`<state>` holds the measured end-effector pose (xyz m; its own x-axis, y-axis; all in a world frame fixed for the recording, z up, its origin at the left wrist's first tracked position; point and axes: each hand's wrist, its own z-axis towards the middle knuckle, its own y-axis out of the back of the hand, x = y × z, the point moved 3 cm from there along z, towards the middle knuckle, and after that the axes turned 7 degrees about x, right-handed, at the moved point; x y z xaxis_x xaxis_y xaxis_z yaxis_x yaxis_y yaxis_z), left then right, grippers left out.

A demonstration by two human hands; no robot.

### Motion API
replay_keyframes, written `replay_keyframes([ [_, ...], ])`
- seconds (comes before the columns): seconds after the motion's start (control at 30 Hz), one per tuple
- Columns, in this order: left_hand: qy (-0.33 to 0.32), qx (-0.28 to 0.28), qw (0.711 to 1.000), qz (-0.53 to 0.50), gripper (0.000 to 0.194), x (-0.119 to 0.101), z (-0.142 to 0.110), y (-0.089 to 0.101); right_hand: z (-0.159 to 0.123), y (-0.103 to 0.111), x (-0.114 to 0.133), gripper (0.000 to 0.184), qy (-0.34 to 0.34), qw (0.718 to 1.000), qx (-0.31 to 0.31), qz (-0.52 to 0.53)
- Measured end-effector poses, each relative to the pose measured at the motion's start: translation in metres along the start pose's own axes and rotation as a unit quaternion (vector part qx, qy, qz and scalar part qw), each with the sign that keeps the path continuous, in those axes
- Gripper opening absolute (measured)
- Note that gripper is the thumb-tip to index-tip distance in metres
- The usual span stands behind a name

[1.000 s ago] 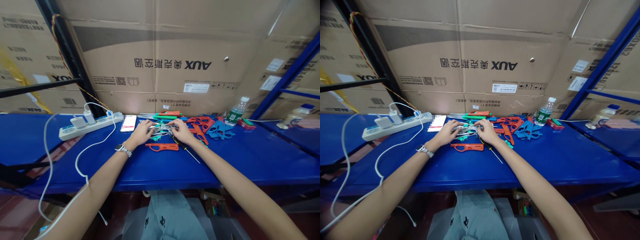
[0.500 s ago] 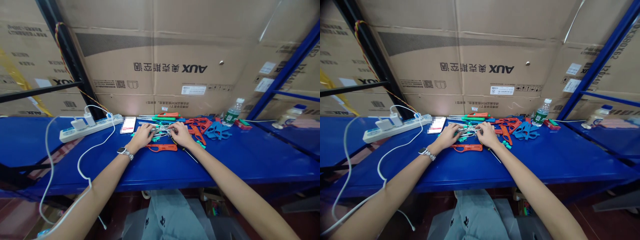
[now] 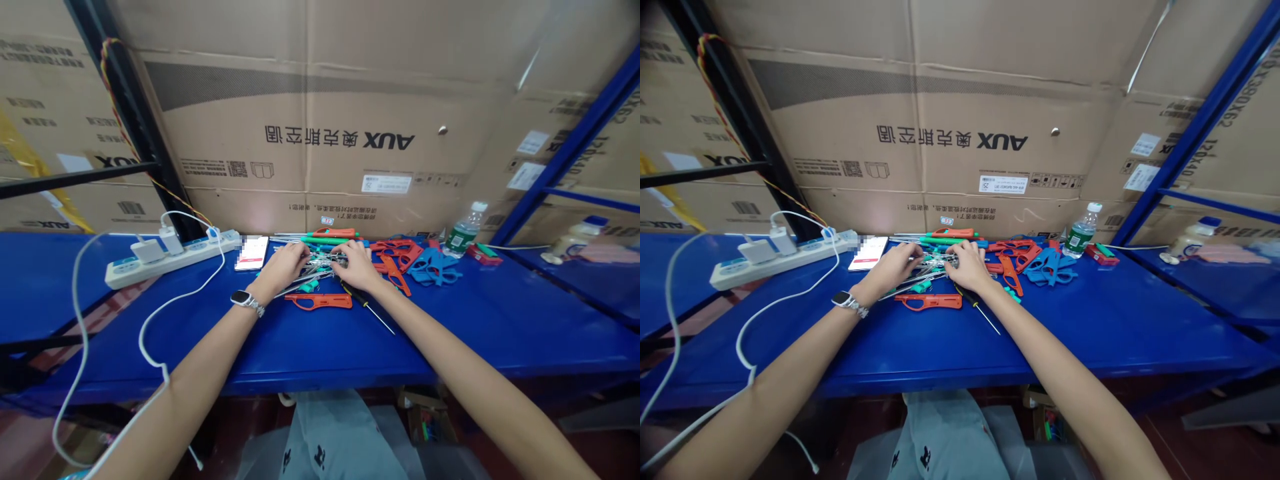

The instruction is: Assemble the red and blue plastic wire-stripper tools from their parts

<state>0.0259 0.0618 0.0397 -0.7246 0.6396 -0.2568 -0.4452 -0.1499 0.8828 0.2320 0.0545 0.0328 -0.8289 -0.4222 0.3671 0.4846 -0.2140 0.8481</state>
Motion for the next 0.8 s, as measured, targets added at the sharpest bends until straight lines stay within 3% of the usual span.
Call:
replay_keyframes([
  [0.2, -0.080, -0.082, 0.988, -0.105, 0.012, -0.016, -0.014, 0.018, -0.002, 0.011, 0.002, 0.017, 0.070, 0.989, -0.044, 0.123],
  [0.3, -0.107, -0.094, 0.985, -0.101, 0.024, -0.026, -0.019, 0.023, -0.009, 0.017, 0.009, 0.019, 0.092, 0.961, -0.060, 0.253],
  [0.4, -0.138, -0.088, 0.983, -0.078, 0.034, -0.034, -0.024, 0.025, -0.018, 0.019, 0.019, 0.019, 0.084, 0.935, -0.035, 0.342],
  [0.6, -0.152, -0.068, 0.984, -0.064, 0.037, -0.042, -0.029, 0.024, -0.026, 0.015, 0.038, 0.031, 0.090, 0.935, -0.008, 0.344],
  [0.8, -0.137, -0.043, 0.986, -0.086, 0.033, -0.042, -0.028, 0.021, -0.027, 0.016, 0.035, 0.033, 0.095, 0.923, 0.027, 0.373],
])
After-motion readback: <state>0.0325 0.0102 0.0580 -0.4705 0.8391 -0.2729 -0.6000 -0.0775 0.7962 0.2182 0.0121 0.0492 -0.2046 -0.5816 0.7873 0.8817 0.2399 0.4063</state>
